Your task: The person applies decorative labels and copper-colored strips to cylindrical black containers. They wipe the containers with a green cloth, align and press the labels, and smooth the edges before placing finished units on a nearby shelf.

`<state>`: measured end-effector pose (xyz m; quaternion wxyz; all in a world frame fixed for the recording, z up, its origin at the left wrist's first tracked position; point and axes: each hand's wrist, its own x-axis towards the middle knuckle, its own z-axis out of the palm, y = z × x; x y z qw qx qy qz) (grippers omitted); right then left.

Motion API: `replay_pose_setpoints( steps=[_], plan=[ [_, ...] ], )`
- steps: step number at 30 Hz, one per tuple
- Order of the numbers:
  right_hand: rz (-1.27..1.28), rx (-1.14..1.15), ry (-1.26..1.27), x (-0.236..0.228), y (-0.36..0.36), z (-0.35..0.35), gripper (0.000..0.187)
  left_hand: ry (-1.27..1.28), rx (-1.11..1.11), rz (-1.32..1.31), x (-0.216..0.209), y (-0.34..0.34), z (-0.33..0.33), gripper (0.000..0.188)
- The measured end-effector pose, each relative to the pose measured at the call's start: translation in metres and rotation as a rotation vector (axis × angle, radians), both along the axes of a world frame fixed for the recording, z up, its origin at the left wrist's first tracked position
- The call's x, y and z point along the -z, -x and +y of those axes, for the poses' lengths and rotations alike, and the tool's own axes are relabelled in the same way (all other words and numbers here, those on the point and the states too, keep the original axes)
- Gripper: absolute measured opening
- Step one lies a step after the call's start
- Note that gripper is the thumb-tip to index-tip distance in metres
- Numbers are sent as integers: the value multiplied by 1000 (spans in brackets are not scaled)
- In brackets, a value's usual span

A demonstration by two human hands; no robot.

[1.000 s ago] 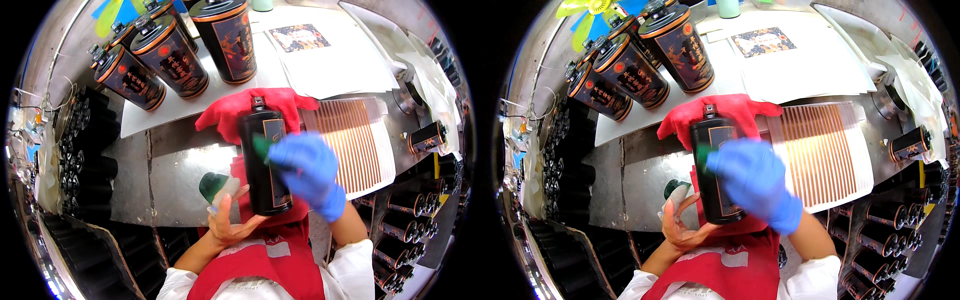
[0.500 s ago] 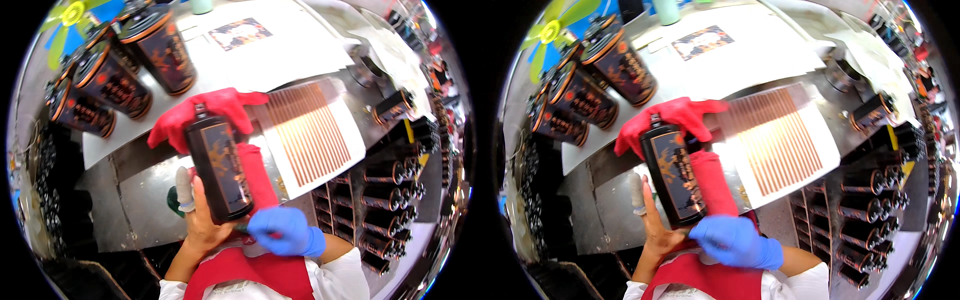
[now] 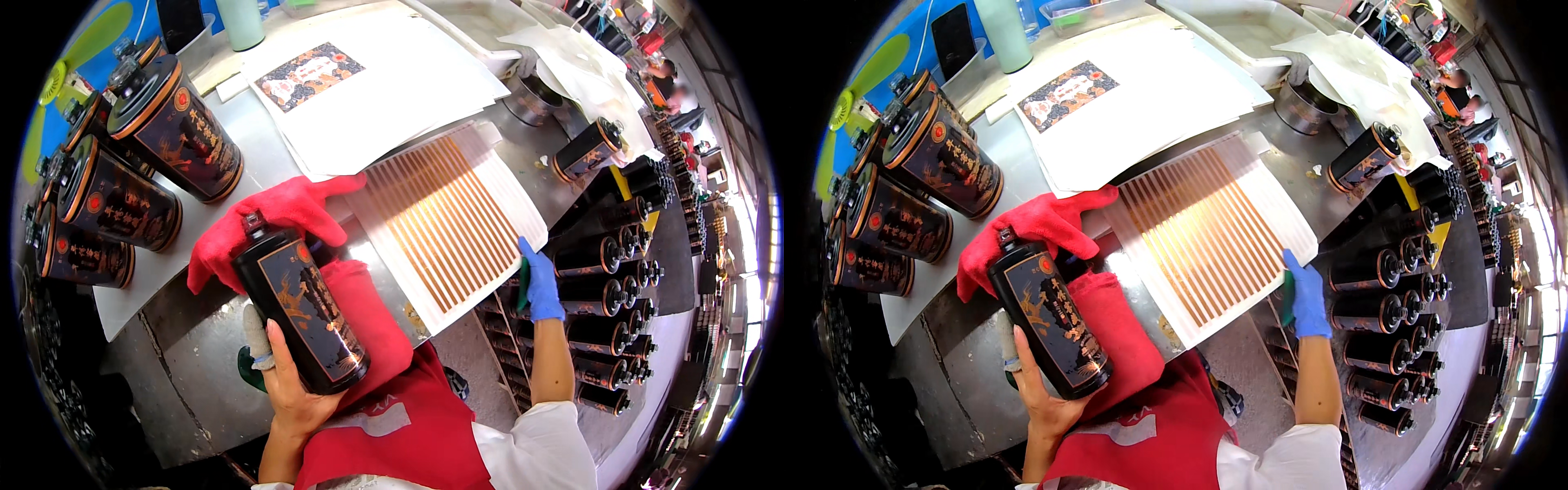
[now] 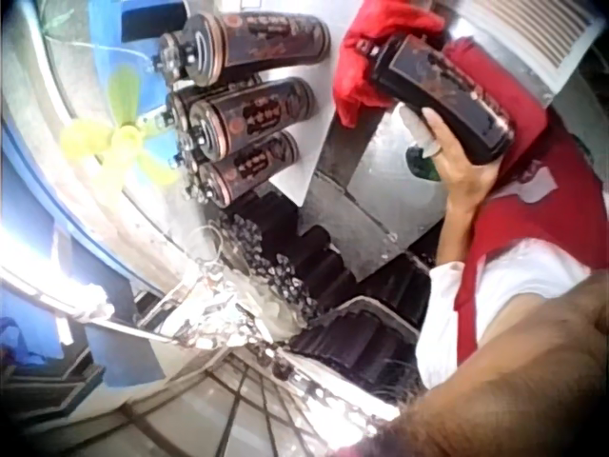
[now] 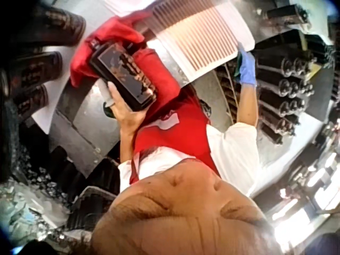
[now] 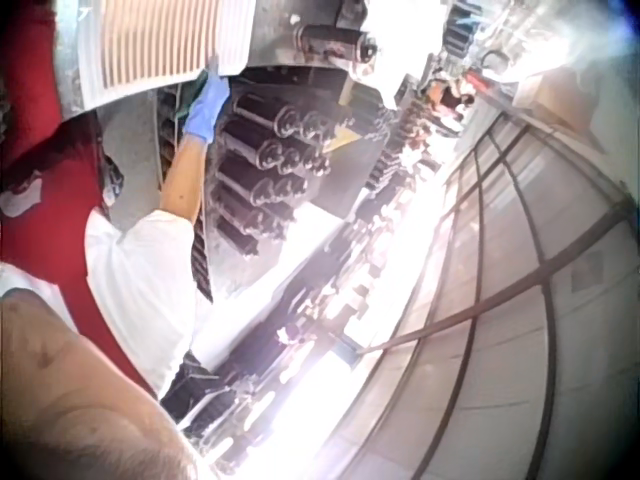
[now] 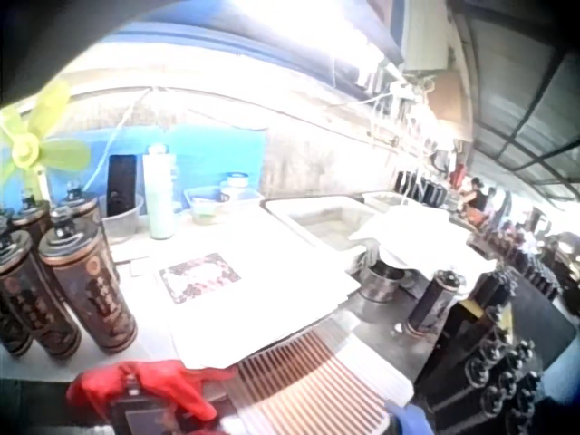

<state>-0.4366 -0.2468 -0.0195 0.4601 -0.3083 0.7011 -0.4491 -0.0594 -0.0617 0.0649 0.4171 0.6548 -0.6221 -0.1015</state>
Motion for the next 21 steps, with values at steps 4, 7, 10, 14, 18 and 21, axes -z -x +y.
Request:
replay_pose_setpoints(
  steps=[4,7,10,14,18,21],
  plan=[
    [83,-95,-91,-20,32,15,19,-4,11,-12,0,-3,3,114],
    [395,-121,126,-68,22,27,11,-66,80,24,-10,-12,7,116],
    [477,-418,96,-145,-53,52,11,50,260,36,-27,-12,4,105],
    [534,-1294,210,-223,-140,68,9,53,579,289,-71,16,-35,57],
    [327,-1581,483,-272,-159,52,14,-346,1011,889,-101,32,-63,25],
    [129,-1355,500,-244,-150,24,11,-298,812,779,-103,-2,-45,23]
  ],
)
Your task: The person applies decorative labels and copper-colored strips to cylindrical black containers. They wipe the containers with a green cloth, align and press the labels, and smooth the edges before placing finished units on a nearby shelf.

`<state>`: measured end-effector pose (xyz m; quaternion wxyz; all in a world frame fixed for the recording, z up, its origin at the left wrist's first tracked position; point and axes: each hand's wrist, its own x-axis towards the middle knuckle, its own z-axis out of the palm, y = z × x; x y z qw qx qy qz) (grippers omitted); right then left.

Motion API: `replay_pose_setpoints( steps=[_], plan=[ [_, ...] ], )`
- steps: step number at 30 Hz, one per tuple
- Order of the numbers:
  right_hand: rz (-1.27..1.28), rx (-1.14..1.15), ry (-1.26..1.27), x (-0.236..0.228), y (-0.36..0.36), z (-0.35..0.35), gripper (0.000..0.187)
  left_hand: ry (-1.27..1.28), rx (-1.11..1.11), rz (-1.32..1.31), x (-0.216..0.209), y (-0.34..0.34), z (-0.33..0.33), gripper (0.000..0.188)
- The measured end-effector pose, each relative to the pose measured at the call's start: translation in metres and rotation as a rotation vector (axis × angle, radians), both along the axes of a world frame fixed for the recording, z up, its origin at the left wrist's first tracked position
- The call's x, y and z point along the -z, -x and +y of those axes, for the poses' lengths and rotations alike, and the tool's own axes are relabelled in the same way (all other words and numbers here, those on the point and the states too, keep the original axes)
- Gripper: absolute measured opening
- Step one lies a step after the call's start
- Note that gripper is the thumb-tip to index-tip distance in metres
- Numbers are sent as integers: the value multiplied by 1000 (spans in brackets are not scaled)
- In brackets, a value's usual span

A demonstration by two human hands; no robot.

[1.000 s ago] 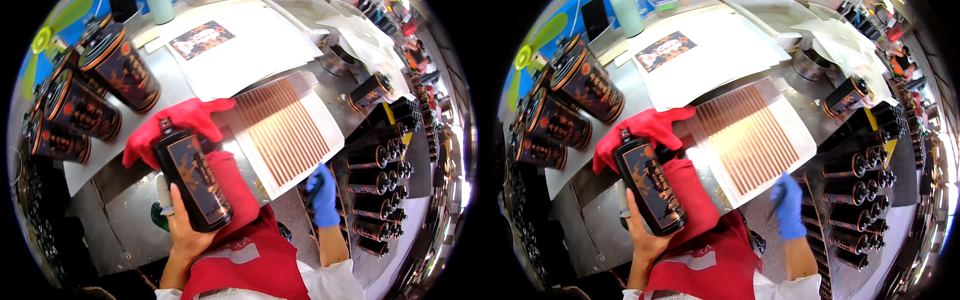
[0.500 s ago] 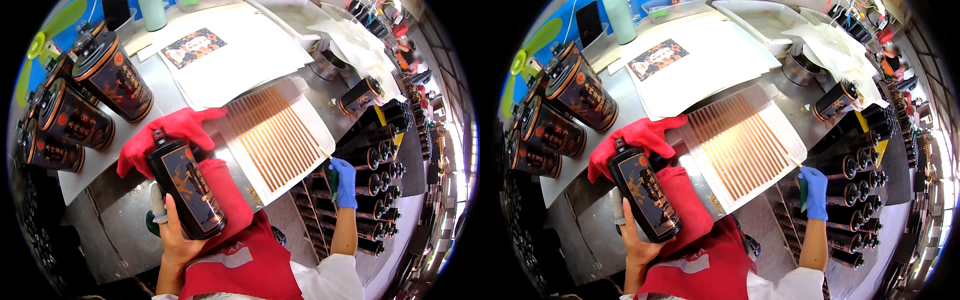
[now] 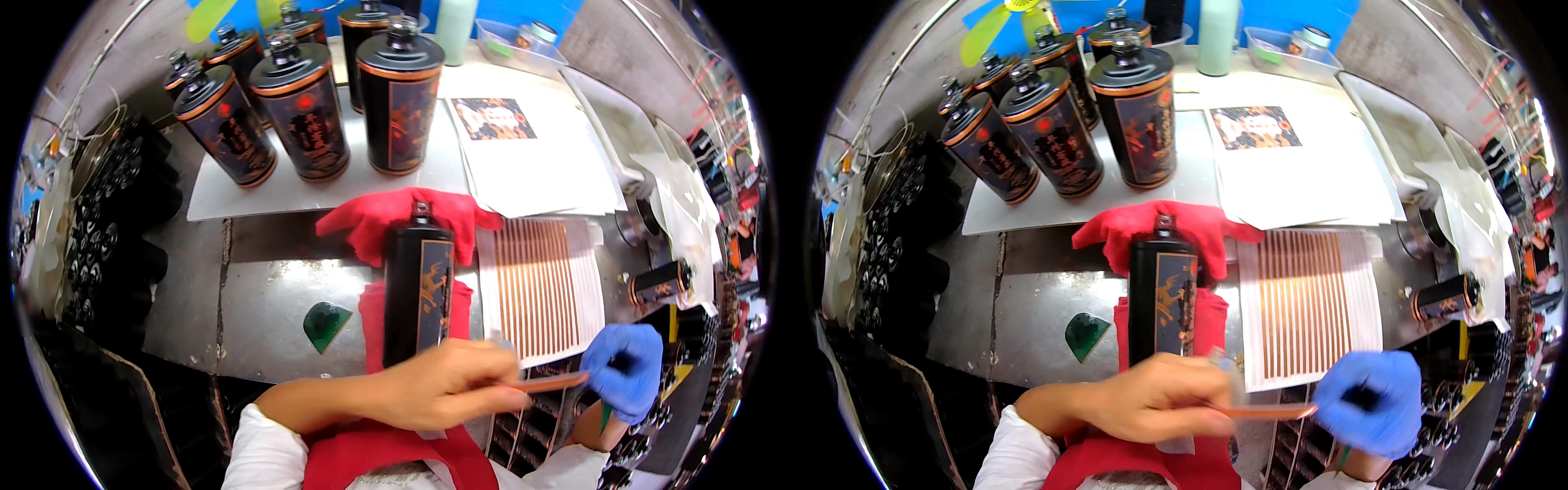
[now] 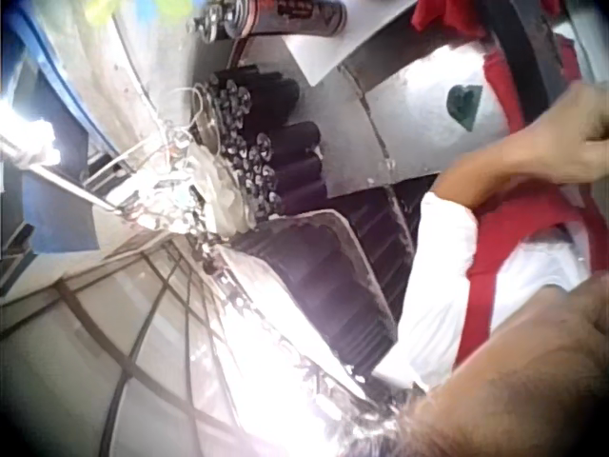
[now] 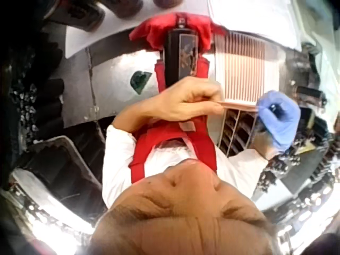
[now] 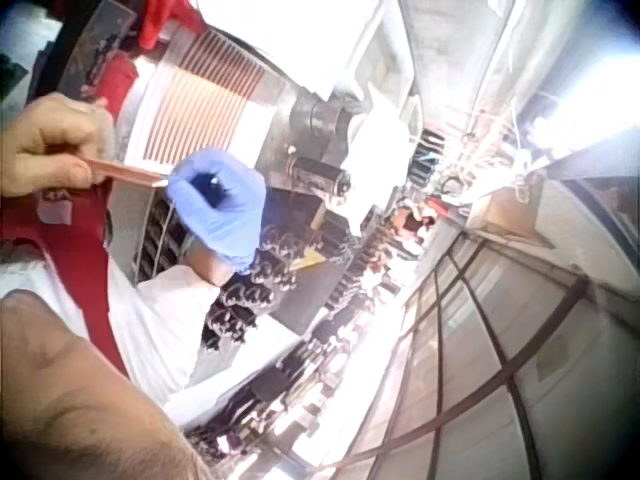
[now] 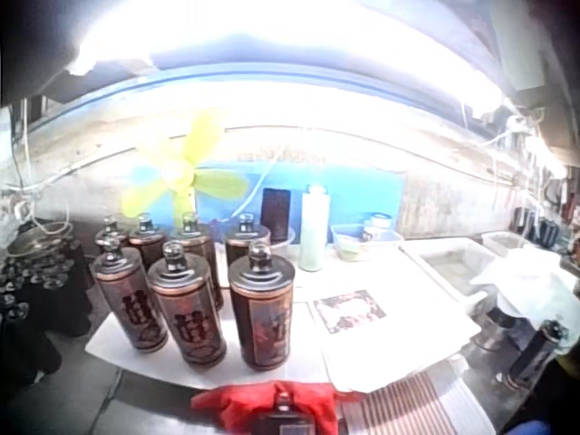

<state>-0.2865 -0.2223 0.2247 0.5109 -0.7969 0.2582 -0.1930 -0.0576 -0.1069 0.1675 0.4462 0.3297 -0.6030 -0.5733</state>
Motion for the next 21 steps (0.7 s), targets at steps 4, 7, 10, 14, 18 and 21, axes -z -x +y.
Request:
replay_pose_setpoints(
  steps=[4,7,10,14,18,21],
  plan=[
    [-51,398,-371,47,-3,-39,8,-56,-465,-134,13,-41,17,8],
    [-40,514,-404,76,-13,-63,10,-151,-728,-279,23,-63,10,8],
    [-105,511,-502,98,-21,-81,11,-207,-874,-56,46,-71,-1,10],
    [-136,529,-540,118,-25,-98,12,-286,-931,176,56,-69,-20,10],
    [-111,525,-569,130,-25,-110,12,-287,-1001,156,63,-66,-27,10],
    [-96,534,-573,139,-24,-114,12,-281,-1048,99,69,-65,-29,13]
  ],
)
